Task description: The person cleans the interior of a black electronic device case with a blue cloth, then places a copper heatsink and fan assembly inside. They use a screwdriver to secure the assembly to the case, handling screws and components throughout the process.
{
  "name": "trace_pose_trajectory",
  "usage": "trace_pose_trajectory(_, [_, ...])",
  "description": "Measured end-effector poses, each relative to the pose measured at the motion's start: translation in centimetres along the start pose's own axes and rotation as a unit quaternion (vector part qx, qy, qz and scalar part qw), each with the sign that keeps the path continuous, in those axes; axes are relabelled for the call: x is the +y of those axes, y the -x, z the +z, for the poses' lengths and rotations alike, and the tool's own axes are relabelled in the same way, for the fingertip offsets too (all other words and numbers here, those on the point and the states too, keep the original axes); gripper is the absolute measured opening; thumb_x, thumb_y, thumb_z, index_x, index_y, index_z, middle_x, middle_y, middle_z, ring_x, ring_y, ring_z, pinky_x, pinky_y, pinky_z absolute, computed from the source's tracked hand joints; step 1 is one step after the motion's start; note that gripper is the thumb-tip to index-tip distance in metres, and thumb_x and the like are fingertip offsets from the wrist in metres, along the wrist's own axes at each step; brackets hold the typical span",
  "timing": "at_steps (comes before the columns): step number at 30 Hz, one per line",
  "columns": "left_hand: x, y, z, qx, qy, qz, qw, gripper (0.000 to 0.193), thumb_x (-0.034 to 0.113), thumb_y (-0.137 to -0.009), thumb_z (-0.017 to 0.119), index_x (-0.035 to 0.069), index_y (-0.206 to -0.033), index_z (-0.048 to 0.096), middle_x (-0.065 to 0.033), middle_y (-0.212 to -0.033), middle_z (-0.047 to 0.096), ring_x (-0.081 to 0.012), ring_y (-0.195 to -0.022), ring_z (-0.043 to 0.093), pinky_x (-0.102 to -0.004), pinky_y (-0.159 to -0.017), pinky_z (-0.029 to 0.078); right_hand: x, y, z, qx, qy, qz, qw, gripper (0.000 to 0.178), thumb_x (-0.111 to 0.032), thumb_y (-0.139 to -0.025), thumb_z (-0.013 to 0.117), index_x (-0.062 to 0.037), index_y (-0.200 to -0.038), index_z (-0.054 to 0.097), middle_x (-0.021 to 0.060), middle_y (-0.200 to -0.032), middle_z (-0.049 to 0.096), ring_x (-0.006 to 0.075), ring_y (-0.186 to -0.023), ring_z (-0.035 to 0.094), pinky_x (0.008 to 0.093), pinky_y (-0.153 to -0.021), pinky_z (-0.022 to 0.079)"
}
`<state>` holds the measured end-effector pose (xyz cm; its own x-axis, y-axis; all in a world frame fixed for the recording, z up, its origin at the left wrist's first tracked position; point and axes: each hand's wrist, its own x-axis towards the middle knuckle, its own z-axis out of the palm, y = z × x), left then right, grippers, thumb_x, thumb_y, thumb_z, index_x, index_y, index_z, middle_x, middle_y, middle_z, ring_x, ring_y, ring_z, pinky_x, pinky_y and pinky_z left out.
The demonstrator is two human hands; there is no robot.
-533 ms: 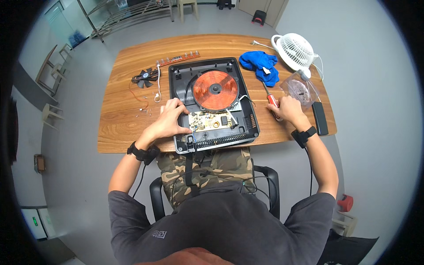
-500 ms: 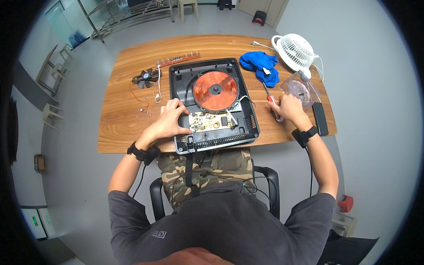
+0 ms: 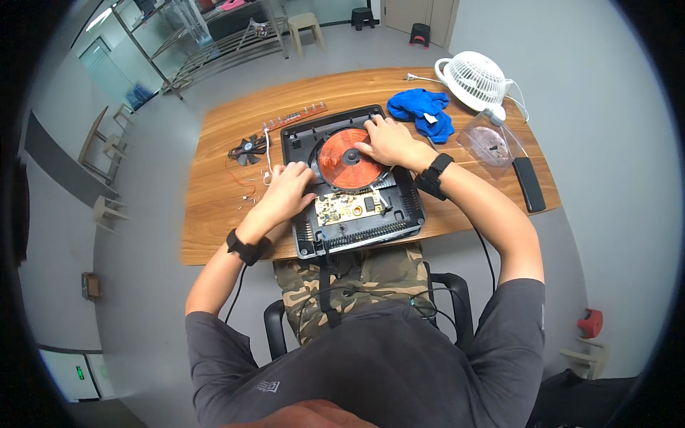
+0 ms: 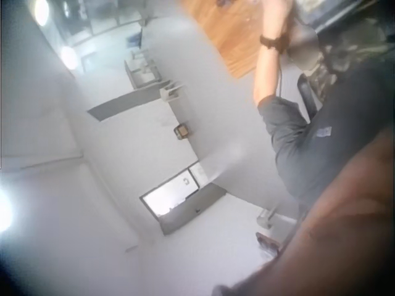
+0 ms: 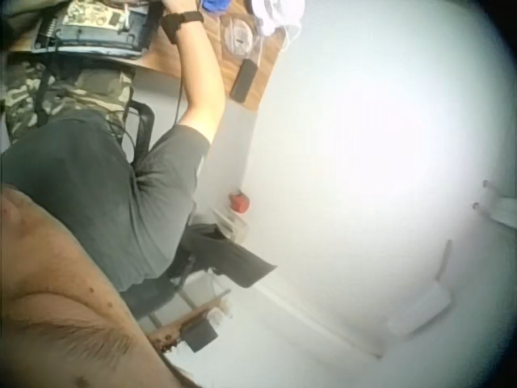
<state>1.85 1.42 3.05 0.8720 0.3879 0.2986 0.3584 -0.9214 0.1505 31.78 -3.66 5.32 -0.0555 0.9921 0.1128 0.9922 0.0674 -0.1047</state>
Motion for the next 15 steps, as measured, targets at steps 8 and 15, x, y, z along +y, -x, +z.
trace_pose_trajectory(8, [-0.6, -2.5, 1.2, 0.004, -0.039, 0.073, 0.997, 0.041, 0.013, -0.076, 0.078, 0.005, -0.107, 0.054, -0.0109, -0.098, 0.061, -0.03, -0.099, 0.06, -0.0408, -0.084, 0.043, -0.5, -1.3, 2.1, -0.038, -0.051, 0.054, 0.997, 0.065, -0.054, -0.1, 0.054, 0.0019, -0.134, 0.052, 0.0259, -0.133, 0.055, 0.0427, -0.127, 0.053, 0.0566, -0.103, 0.046])
trace_pose_trajectory(15, [-0.4, -3.6, 1.4, 0.027, -0.028, 0.099, 0.994, 0.03, 0.012, -0.079, 0.074, 0.008, -0.102, 0.054, -0.0084, -0.094, 0.064, -0.027, -0.096, 0.065, -0.0409, -0.082, 0.043, -0.5, -2.5, 2.8, -0.016, -0.092, 0.113, 0.989, 0.067, -0.054, -0.1, 0.055, 0.0026, -0.135, 0.052, 0.0272, -0.137, 0.047, 0.045, -0.132, 0.047, 0.0616, -0.102, 0.042])
